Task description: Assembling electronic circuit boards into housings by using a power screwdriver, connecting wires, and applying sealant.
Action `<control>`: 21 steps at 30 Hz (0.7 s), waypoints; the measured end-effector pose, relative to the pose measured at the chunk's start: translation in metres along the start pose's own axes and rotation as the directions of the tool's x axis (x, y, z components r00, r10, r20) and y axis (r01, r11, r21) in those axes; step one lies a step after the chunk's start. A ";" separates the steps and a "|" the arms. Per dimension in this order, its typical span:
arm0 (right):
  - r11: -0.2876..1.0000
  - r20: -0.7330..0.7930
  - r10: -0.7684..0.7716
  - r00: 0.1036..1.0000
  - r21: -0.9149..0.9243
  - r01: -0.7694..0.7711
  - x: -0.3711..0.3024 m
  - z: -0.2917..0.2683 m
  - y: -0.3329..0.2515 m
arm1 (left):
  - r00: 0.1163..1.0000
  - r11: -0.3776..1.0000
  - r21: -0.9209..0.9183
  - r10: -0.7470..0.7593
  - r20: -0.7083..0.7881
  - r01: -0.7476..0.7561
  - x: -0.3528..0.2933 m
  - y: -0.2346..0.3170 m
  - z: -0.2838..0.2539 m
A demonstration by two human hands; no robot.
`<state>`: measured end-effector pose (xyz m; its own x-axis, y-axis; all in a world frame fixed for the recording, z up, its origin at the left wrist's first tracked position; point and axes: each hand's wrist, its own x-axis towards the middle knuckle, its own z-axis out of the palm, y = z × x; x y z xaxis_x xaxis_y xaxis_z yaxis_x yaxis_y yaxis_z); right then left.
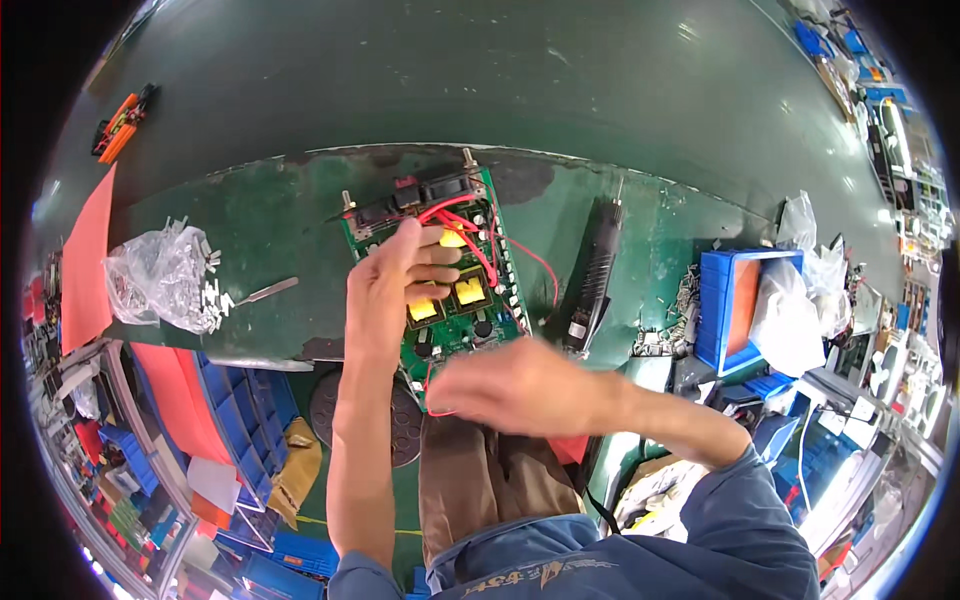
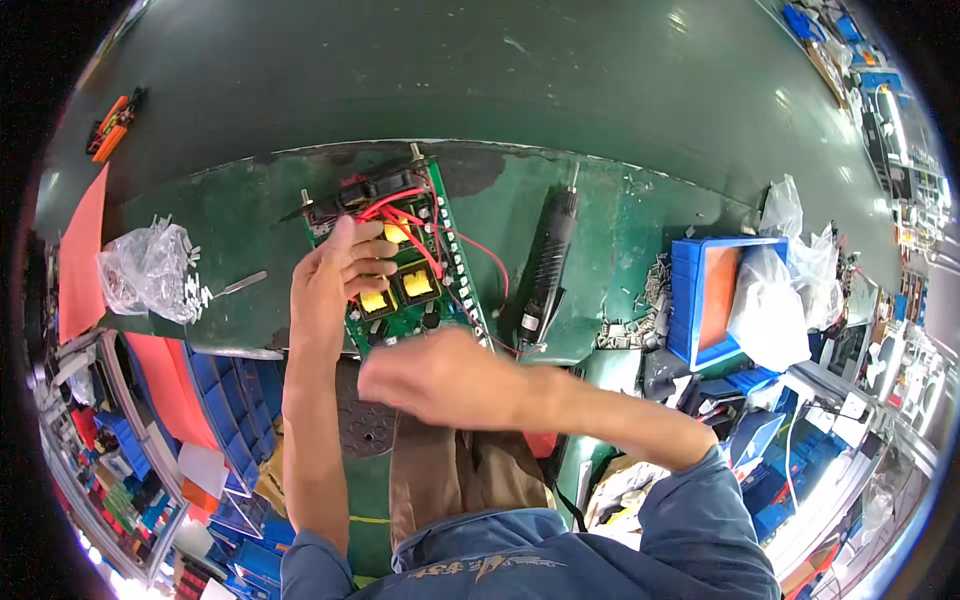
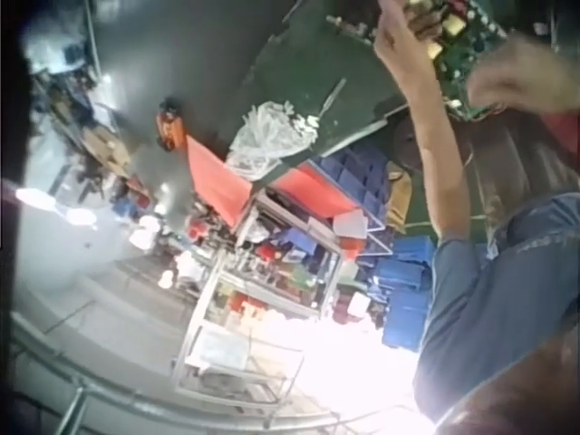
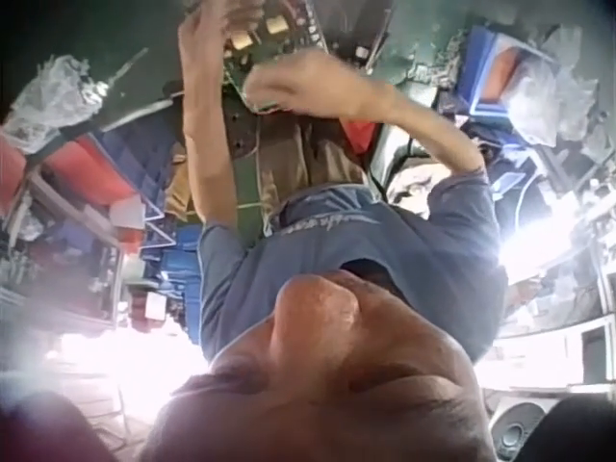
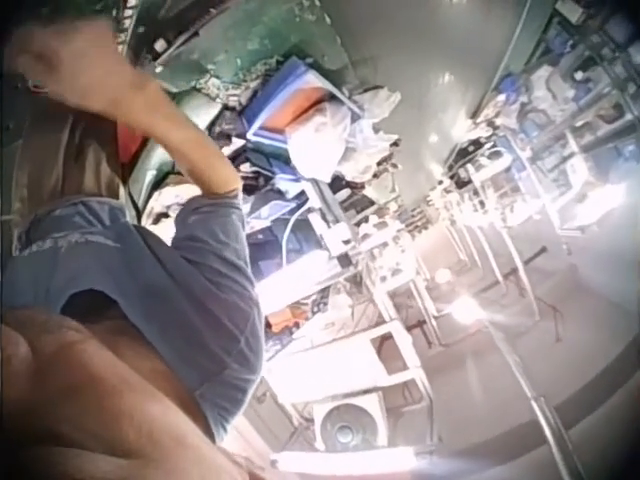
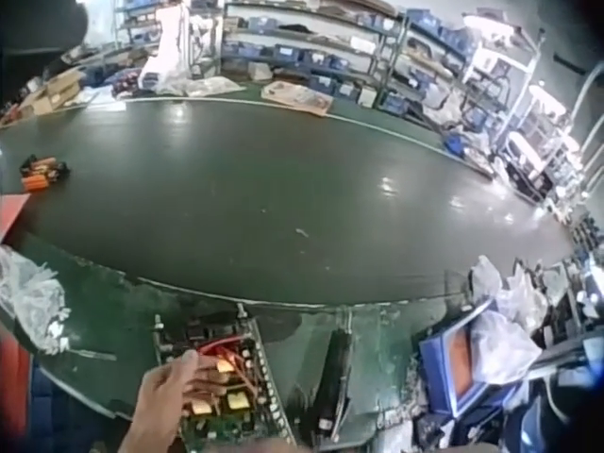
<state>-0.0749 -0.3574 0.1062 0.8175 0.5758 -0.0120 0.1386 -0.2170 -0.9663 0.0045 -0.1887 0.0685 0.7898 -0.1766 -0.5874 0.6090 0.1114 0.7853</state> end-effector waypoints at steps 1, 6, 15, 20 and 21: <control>0.997 -0.019 -0.003 1.000 -0.076 0.001 -0.004 0.010 0.001 | 1.000 1.000 0.008 -0.002 0.004 0.002 0.001 -0.007 -0.001; 0.947 -0.606 0.265 0.750 0.017 -0.321 0.010 -0.046 0.056 | 0.999 0.997 -0.076 -0.017 0.042 0.021 -0.011 -0.024 -0.006; 0.987 -0.384 0.148 0.911 -0.007 -0.163 0.035 -0.055 0.078 | 0.989 0.992 -0.104 0.053 -0.139 -0.068 0.005 -0.030 0.033; 0.670 -0.063 0.224 0.973 0.734 -0.106 0.032 -0.070 0.018 | 0.998 0.931 -0.361 0.027 -0.063 -0.048 0.004 -0.046 0.017; 0.663 -0.045 0.277 0.960 0.732 -0.157 0.023 -0.072 0.013 | 0.989 0.932 -0.349 0.051 -0.137 -0.096 -0.009 -0.035 0.031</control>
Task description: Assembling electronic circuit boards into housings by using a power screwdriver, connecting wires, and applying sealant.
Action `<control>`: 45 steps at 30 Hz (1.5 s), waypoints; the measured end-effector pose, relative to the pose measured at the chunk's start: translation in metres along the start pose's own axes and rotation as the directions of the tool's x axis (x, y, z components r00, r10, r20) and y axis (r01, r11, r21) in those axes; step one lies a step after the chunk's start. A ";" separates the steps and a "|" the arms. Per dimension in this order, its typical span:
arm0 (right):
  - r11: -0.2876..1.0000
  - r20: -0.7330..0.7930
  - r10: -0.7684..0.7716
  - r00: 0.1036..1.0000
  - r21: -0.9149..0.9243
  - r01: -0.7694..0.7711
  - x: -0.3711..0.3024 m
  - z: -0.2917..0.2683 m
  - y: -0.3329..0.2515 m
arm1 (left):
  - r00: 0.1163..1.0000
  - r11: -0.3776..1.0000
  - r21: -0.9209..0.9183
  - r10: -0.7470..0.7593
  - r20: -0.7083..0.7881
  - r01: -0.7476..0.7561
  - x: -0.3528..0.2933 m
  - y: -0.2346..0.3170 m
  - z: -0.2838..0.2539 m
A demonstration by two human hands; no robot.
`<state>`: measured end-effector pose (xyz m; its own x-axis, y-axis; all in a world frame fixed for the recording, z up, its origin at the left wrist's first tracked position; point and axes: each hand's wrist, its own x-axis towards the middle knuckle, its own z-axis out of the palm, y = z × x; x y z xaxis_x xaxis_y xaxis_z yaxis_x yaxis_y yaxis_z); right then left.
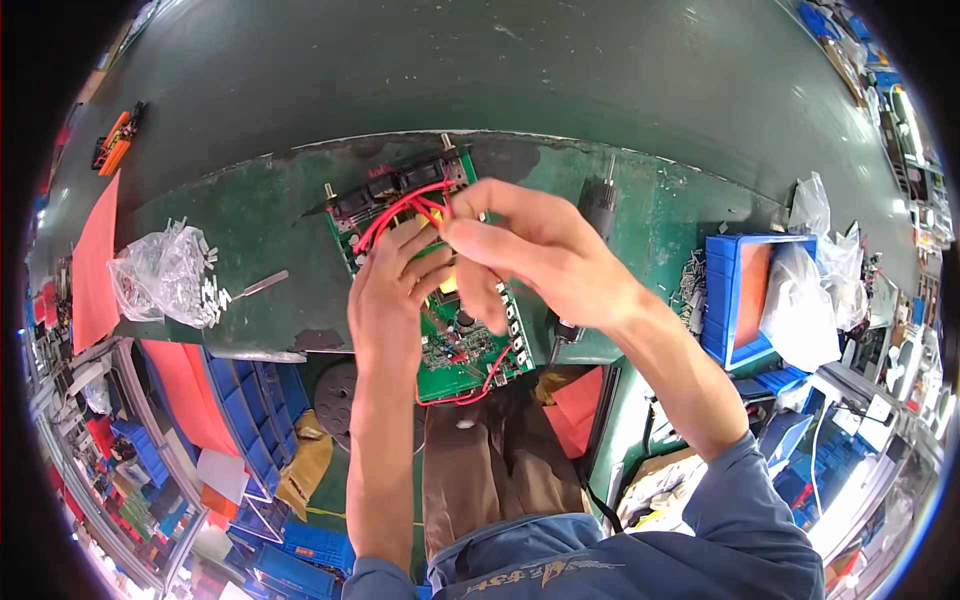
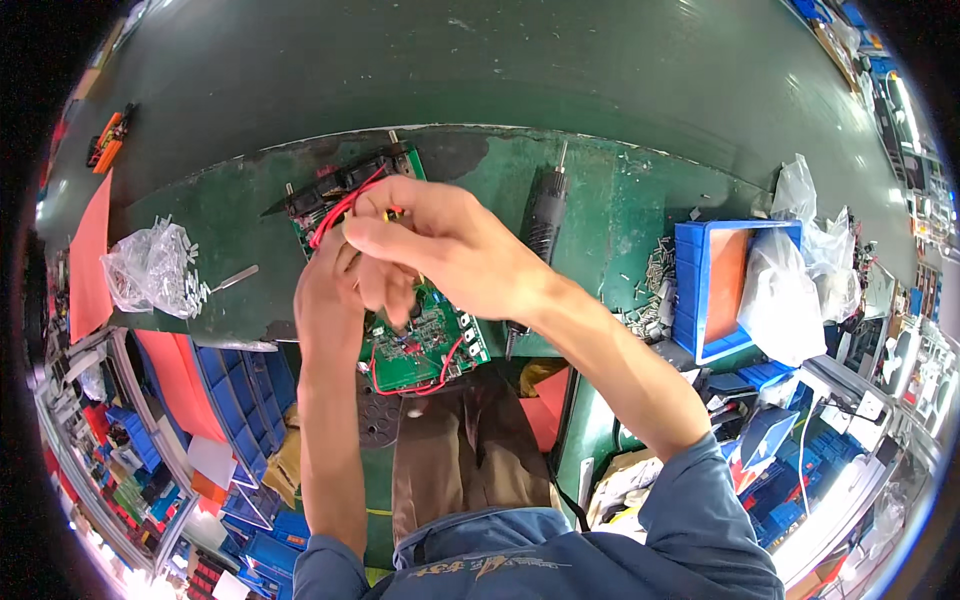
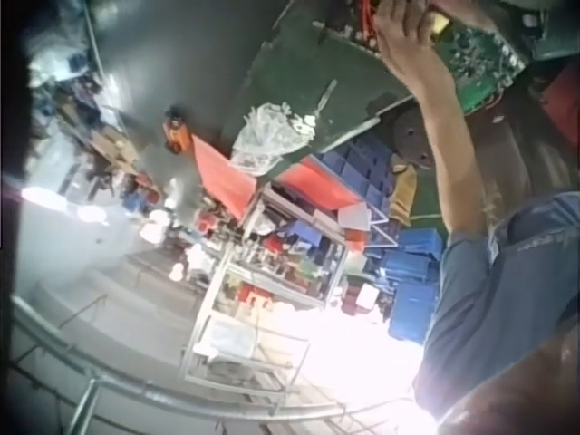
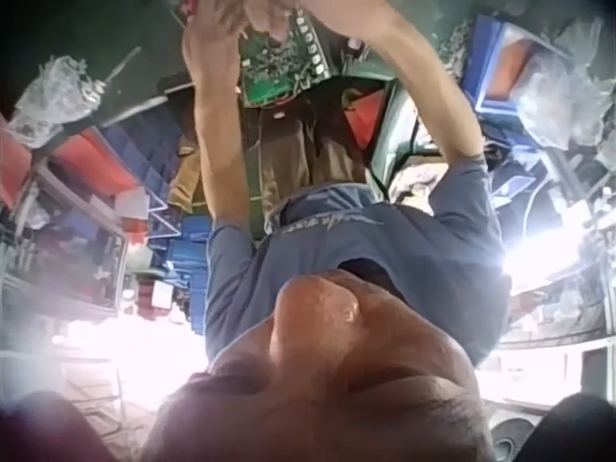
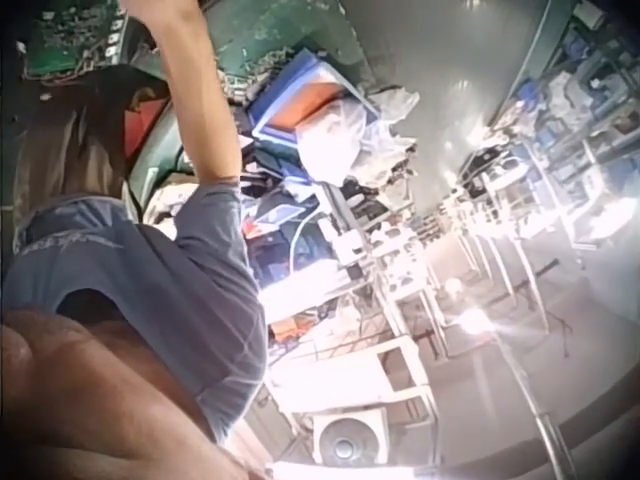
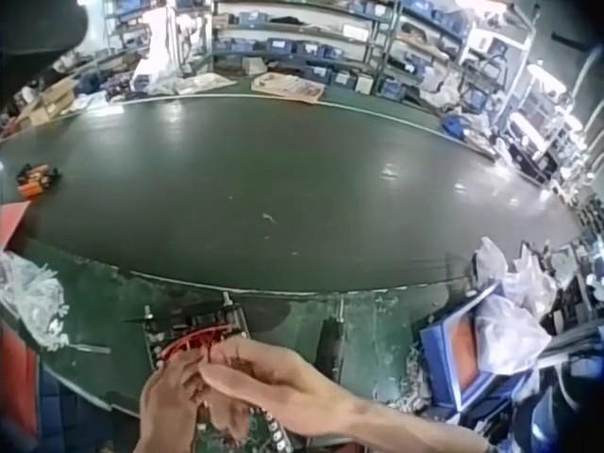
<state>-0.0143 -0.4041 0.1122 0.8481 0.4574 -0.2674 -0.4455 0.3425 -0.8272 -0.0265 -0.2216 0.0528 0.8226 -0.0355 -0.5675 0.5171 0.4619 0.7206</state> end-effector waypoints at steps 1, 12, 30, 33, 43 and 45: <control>1.000 0.002 0.005 1.000 0.024 -0.005 -0.010 0.002 -0.003 | 1.000 1.000 0.022 -0.003 0.021 0.003 -0.008 0.007 -0.014; 0.781 0.063 -0.004 0.998 -0.623 0.043 -0.143 0.062 0.109 | 0.983 0.636 0.770 -0.098 0.156 -0.059 -0.142 -0.010 -0.080; 0.755 -0.470 -0.321 0.822 -0.651 -0.078 0.022 -0.012 0.094 | 0.804 0.511 0.764 0.595 0.016 -0.394 0.006 0.023 -0.078; 0.758 -0.432 -0.319 0.844 -0.651 -0.047 0.024 -0.013 0.096 | 0.922 0.649 0.709 0.388 0.004 -0.276 0.009 0.023 -0.077; 0.988 -0.344 0.030 0.939 -0.133 -0.081 0.015 -0.017 0.093 | 0.940 0.606 0.730 0.305 0.155 -0.317 0.015 0.021 -0.098; 0.985 -0.342 0.029 0.939 -0.148 -0.084 0.014 -0.013 0.090 | 0.944 0.654 0.685 0.277 0.178 -0.321 0.018 0.022 -0.098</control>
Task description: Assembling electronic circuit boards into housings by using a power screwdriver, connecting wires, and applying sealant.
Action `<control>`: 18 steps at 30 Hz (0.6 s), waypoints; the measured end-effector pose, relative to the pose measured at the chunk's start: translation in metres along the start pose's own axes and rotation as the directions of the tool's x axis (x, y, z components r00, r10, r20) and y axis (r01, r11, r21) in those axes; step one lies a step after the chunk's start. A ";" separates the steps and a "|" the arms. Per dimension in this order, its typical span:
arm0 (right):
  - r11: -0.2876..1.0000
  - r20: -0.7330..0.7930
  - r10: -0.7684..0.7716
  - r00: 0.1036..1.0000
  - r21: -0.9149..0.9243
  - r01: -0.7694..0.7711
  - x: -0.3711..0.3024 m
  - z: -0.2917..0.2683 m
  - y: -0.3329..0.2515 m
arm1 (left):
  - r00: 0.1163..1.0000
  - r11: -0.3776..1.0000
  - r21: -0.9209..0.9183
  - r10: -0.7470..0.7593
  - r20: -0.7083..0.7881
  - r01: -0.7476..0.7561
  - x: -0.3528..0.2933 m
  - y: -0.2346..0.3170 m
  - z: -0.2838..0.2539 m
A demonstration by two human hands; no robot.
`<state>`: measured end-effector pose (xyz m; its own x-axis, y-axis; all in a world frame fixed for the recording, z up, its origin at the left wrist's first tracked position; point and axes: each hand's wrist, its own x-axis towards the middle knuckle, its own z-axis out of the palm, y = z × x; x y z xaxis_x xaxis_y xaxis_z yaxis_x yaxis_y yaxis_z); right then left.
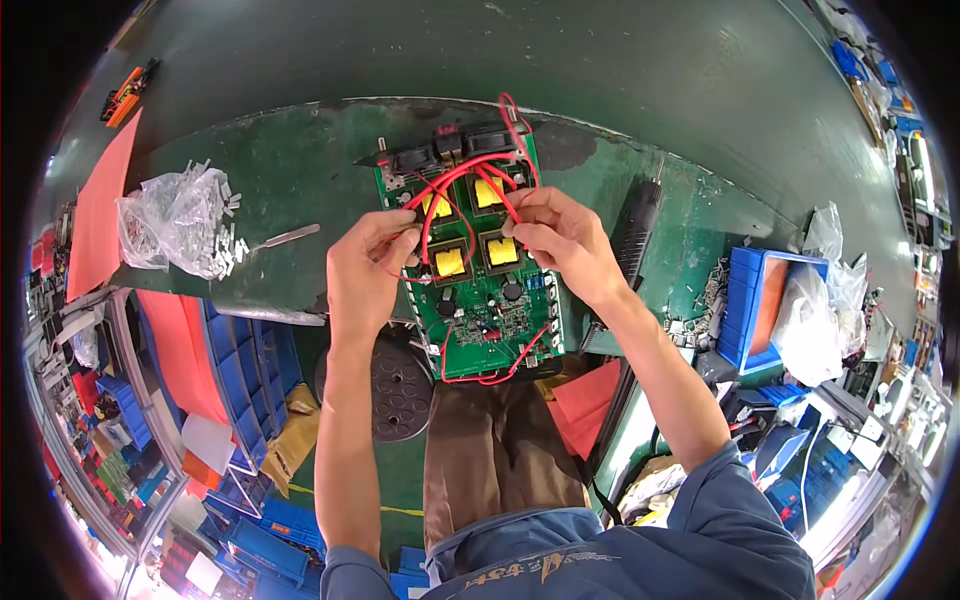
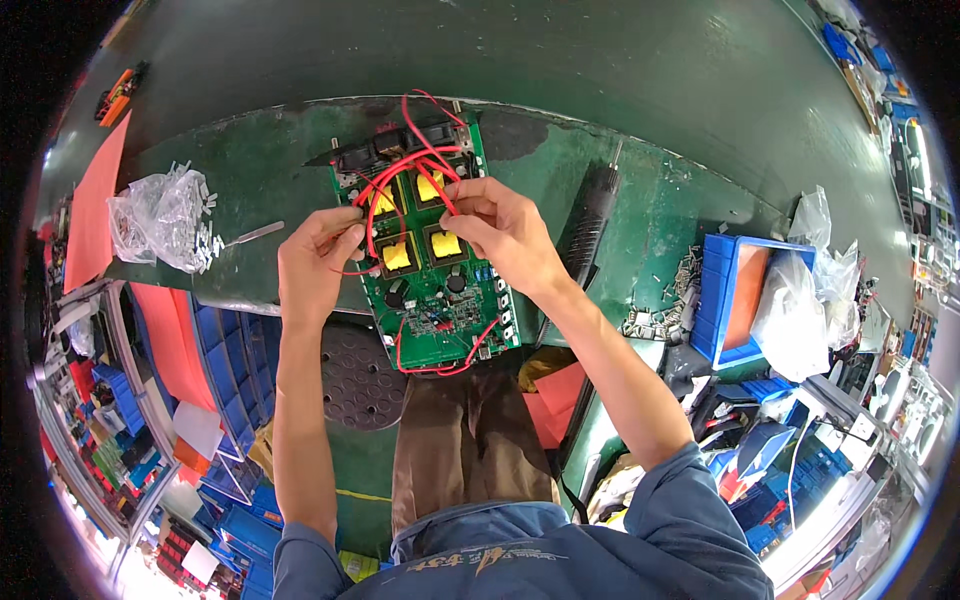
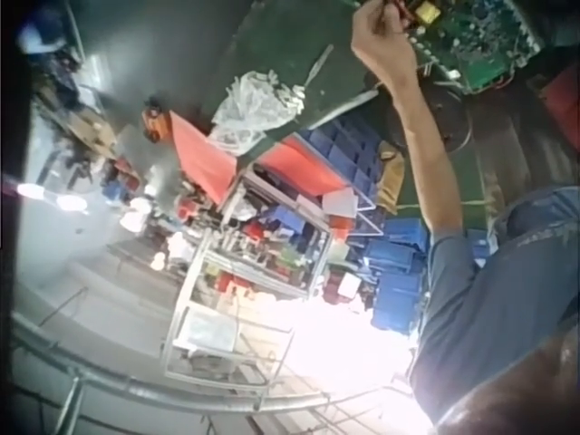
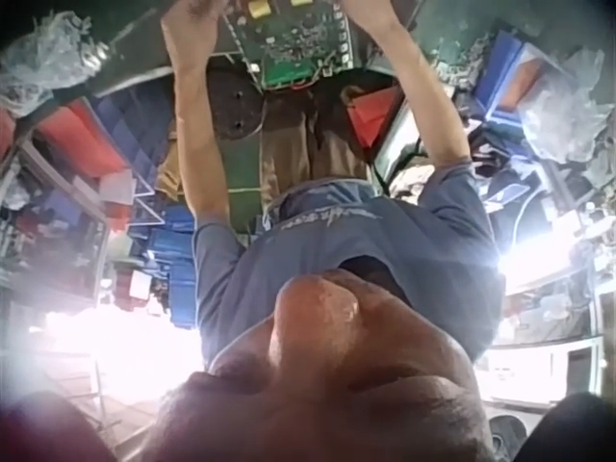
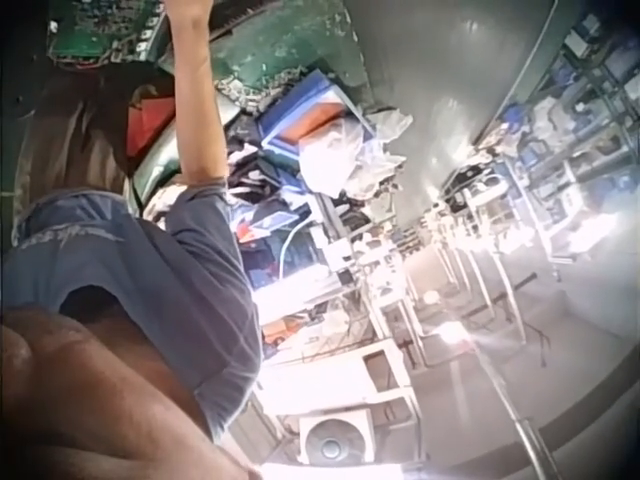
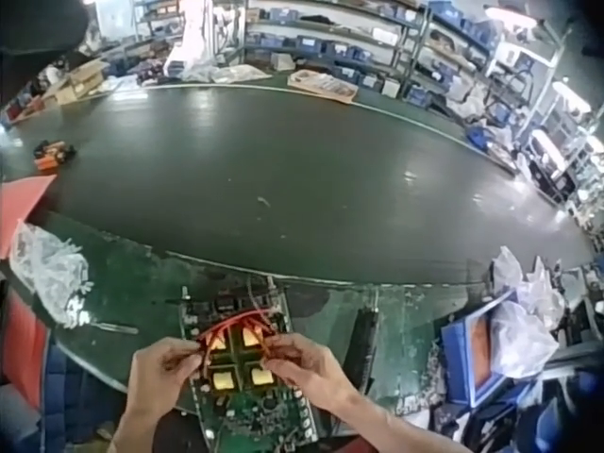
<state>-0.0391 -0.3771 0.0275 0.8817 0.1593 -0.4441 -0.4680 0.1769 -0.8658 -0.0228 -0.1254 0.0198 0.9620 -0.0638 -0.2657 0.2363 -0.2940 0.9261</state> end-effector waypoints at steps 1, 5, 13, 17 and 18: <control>1.000 -0.021 0.005 1.000 -0.018 -0.006 -0.001 0.003 -0.001 | 0.999 0.998 -0.068 0.000 0.038 0.003 0.001 0.000 0.000; 0.993 -0.012 -0.094 0.996 -0.071 0.092 0.000 0.001 0.009 | 0.977 0.971 -0.172 -0.140 0.158 0.167 0.001 0.008 0.000; 0.710 -0.099 -0.459 0.883 -0.638 0.297 -0.012 0.000 0.007 | 0.975 0.988 0.048 -0.156 0.160 0.150 0.000 0.008 0.015; 0.417 0.042 -0.566 0.823 -0.847 0.329 -0.027 -0.007 0.003 | 0.992 0.974 0.222 -0.071 0.100 0.048 -0.009 0.007 0.014; 0.425 0.011 -0.511 0.860 -0.866 0.263 -0.038 -0.002 -0.005 | 0.996 0.980 0.193 -0.062 0.068 0.048 -0.013 0.008 0.013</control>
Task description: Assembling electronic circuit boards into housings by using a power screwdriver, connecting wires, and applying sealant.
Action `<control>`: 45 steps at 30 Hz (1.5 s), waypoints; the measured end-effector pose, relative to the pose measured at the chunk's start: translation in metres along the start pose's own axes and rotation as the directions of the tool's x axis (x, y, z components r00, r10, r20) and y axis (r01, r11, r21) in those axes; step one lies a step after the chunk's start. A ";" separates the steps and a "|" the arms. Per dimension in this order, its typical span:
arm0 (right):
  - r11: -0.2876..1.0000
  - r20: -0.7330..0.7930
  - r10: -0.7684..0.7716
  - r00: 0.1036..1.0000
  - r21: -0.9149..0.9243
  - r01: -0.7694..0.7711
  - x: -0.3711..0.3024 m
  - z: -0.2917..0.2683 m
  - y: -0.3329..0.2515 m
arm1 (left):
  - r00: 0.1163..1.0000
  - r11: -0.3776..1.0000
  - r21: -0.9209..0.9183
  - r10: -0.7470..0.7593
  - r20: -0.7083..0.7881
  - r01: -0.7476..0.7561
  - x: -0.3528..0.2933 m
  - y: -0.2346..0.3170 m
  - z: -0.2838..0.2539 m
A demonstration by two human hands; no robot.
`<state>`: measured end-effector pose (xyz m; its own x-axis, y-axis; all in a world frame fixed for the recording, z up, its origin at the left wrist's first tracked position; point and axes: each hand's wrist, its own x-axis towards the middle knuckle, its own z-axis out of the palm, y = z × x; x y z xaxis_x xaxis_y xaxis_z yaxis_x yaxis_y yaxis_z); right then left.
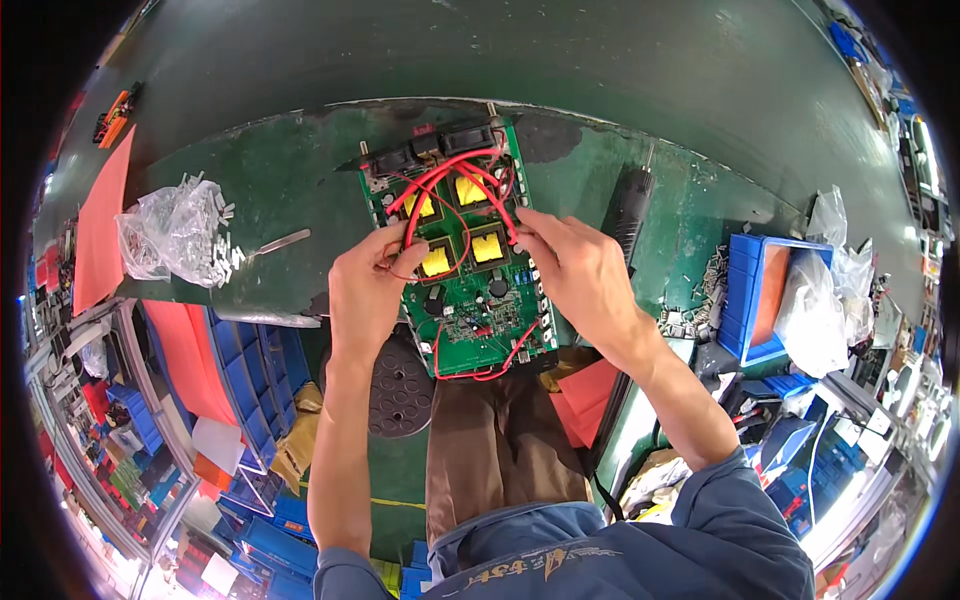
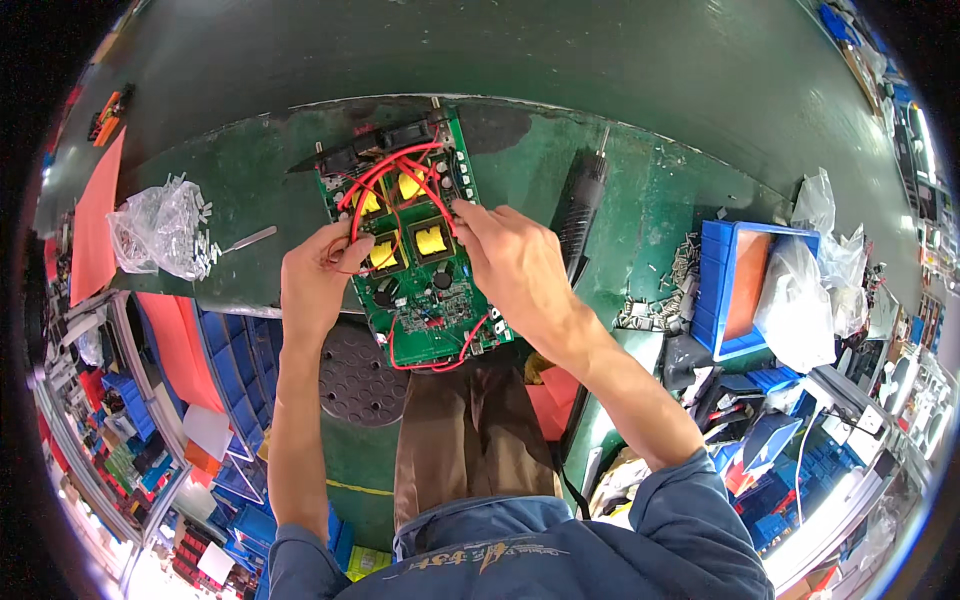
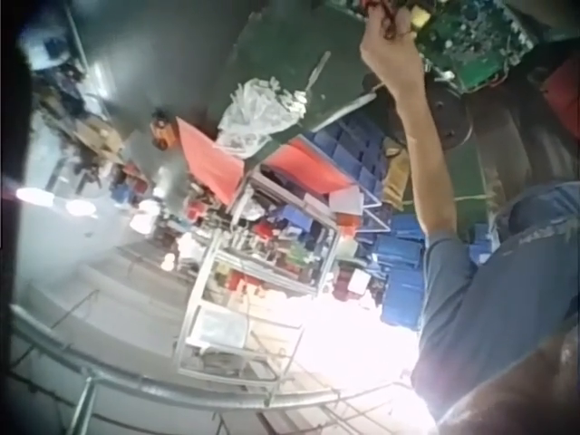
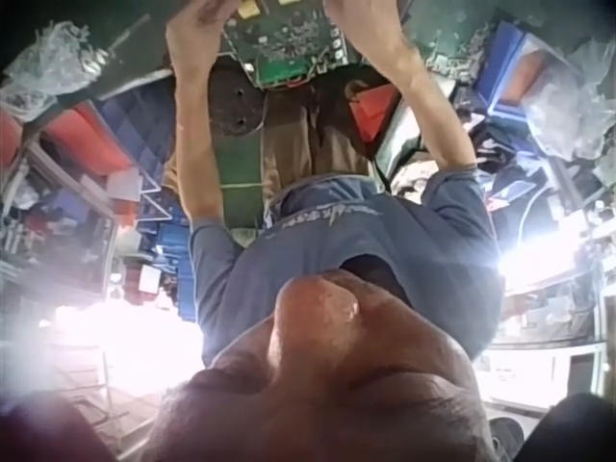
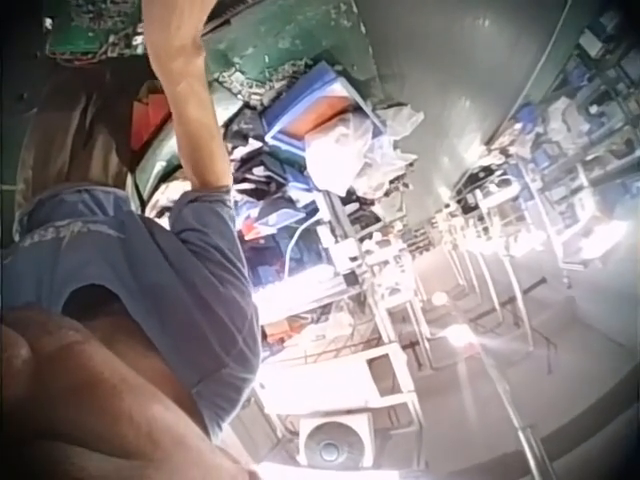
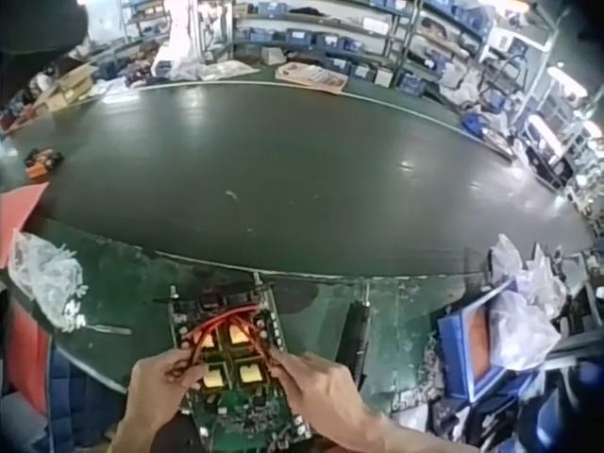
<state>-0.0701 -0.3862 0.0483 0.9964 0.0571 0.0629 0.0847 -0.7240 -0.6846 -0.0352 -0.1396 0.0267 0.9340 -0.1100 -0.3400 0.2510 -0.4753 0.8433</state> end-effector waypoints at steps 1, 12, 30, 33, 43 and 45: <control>1.000 0.004 0.005 1.000 -0.002 -0.005 -0.010 -0.004 0.001 | 1.000 0.999 -0.032 0.003 -0.031 -0.004 -0.003 0.000 0.002; 0.713 0.788 -0.076 0.610 0.471 -0.520 -0.120 -0.025 -0.008 | 0.989 0.965 0.220 -0.145 -0.003 0.142 -0.127 0.051 -0.005; 0.543 0.497 0.217 0.840 0.654 -0.527 -0.132 0.008 -0.041 | 0.931 0.880 -0.369 -0.186 0.313 0.299 -0.189 0.015 0.040; 0.333 0.570 0.191 0.799 0.728 -0.599 -0.128 0.009 -0.040 | 0.967 0.885 -0.414 -0.133 0.216 0.215 -0.187 0.013 0.044; 0.401 0.512 0.125 0.850 0.758 -0.515 -0.128 0.004 -0.042 | 0.976 0.869 -0.447 -0.166 0.142 0.213 -0.187 0.020 0.042; 0.476 0.501 0.115 0.858 0.730 -0.490 -0.124 -0.001 -0.041 | 0.976 0.879 -0.428 -0.163 0.145 0.211 -0.185 0.020 0.043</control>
<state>-0.1976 -0.3644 0.0693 0.8676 0.3105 -0.3884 -0.4434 0.1295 -0.8869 -0.2140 -0.1659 0.0887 0.8337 -0.1562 -0.5297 0.5262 -0.0668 0.8478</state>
